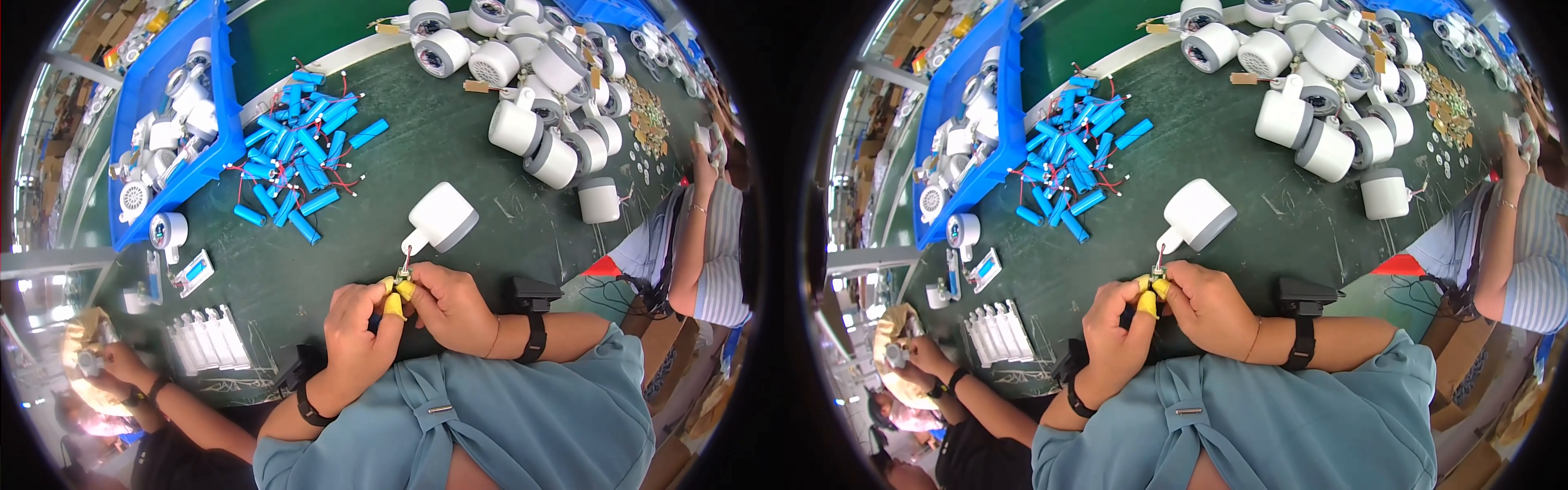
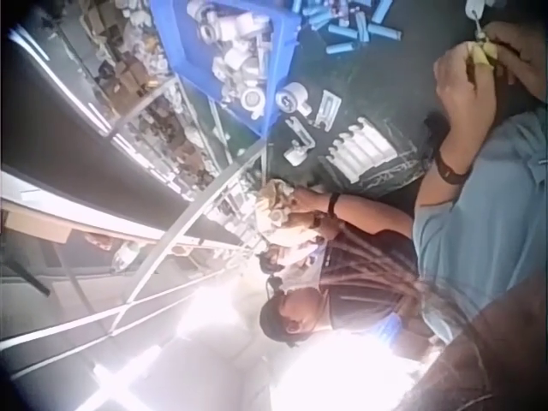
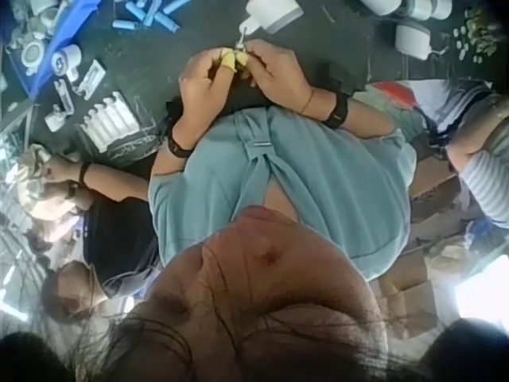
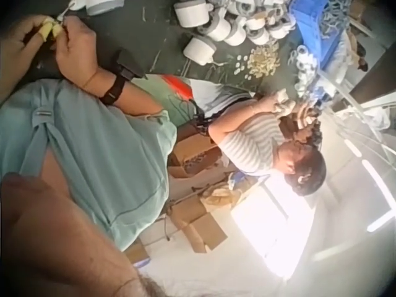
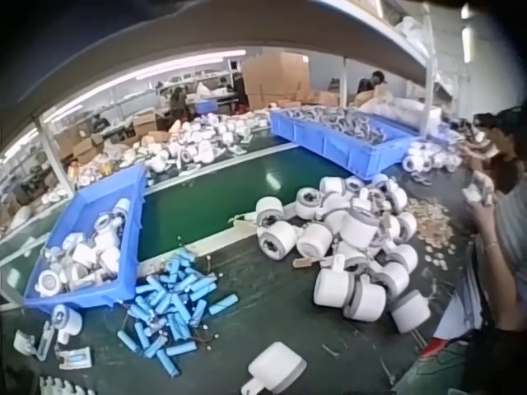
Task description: The person assembles fans by connecting a battery to a circuit board, inserting the battery into a plastic housing, and fitting the housing onto a fan motor. The person then sets the completed unit aside and repeats the process.
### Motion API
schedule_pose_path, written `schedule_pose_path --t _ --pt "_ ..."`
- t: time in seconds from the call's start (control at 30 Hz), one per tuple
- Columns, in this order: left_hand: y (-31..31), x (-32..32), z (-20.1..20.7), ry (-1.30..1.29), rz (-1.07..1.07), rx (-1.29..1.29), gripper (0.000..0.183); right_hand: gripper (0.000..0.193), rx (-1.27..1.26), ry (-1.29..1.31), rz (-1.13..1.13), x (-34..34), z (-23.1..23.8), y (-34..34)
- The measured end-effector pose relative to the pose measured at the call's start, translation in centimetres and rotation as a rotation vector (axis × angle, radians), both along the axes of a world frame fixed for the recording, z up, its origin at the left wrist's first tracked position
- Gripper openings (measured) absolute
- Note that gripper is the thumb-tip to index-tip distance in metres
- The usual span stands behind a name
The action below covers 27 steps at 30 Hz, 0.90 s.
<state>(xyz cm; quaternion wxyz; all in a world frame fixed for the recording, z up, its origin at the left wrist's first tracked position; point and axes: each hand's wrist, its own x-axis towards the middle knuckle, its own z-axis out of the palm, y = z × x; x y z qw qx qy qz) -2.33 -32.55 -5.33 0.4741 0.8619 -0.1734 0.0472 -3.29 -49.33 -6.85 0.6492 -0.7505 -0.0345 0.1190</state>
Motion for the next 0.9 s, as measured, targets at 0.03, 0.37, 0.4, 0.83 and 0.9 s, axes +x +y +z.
schedule_pose_path --t 0.03,0.37,0.4,0.83,0.9 --pt "-0.1 -0.1 0.0 -0.007 -0.010 0.012 0.020 0.012 0.001 0.002 -0.012 -0.1 -0.2 0.0" --pt "0.2 0.4 -0.5 -0.024 -0.097 0.056 0.023 0.005 -0.044 -0.153 -0.067 -0.3 -0.8 0.3" --pt "0.4 0.5 -0.4 0.043 -0.073 0.066 0.024 0.006 -0.031 -0.169 -0.079 -0.3 -0.8 0.3" --pt "-0.1 3.4 1.8 0.187 -0.237 0.217 0.020 0.012 -0.192 -0.290 -0.089 -0.3 -0.8 -0.4" --pt "-0.3 3.4 1.8 0.074 -0.214 0.262 0.018 0.013 -0.203 -0.300 -0.058 -0.2 -1.0 -0.2"
